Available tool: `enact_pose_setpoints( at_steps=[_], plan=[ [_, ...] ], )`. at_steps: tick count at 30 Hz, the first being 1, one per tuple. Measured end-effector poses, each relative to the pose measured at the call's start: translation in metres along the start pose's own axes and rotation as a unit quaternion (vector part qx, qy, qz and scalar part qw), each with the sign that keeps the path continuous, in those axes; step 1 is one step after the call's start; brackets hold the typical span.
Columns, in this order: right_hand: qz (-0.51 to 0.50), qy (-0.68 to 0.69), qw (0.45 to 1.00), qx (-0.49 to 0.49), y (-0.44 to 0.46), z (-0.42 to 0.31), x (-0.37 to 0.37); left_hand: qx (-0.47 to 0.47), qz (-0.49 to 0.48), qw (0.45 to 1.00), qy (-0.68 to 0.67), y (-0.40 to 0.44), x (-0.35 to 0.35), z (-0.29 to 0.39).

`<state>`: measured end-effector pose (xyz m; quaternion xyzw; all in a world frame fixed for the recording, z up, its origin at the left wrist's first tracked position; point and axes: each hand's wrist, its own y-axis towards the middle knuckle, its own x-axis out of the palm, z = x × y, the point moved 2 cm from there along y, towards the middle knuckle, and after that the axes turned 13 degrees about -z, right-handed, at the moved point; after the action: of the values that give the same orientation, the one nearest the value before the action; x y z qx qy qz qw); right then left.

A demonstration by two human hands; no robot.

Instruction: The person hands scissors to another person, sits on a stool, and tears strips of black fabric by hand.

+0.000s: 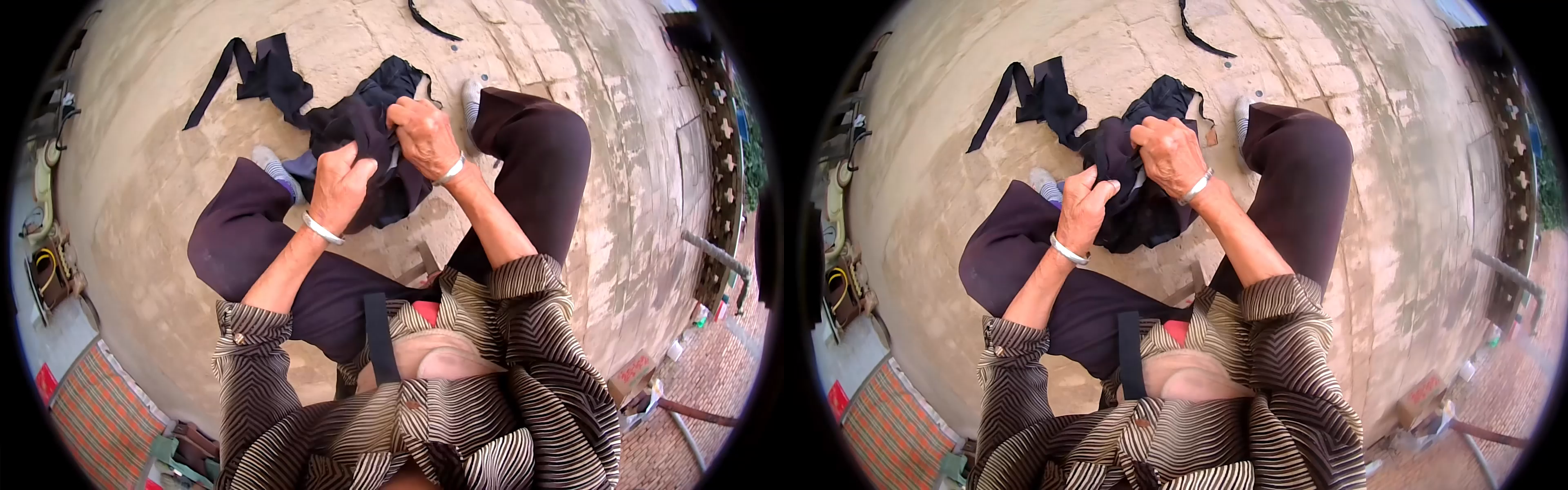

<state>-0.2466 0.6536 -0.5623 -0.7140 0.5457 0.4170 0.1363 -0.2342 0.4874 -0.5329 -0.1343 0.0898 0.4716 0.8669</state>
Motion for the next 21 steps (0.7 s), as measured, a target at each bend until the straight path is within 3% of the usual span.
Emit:
enact_pose_setpoints(
  at_steps=[4, 7, 15, 21],
  plan=[
    [0.007, 0.048, 0.999, 0.002, 0.001, -0.013, -0.010, -0.077, -0.060, 0.985, -0.141, 0.003, -0.010, -0.009],
    [0.007, 0.041, 0.999, -0.026, 0.005, -0.020, -0.012, -0.097, -0.060, 0.987, -0.109, 0.003, -0.016, -0.020],
    [0.041, 0.029, 0.997, -0.051, 0.004, -0.031, -0.012, -0.072, 0.022, 0.979, -0.188, 0.003, -0.015, -0.024],
    [0.041, -0.026, 0.997, -0.059, 0.001, -0.036, -0.006, -0.065, 0.028, 0.992, -0.107, 0.002, -0.016, -0.012]
  ],
)
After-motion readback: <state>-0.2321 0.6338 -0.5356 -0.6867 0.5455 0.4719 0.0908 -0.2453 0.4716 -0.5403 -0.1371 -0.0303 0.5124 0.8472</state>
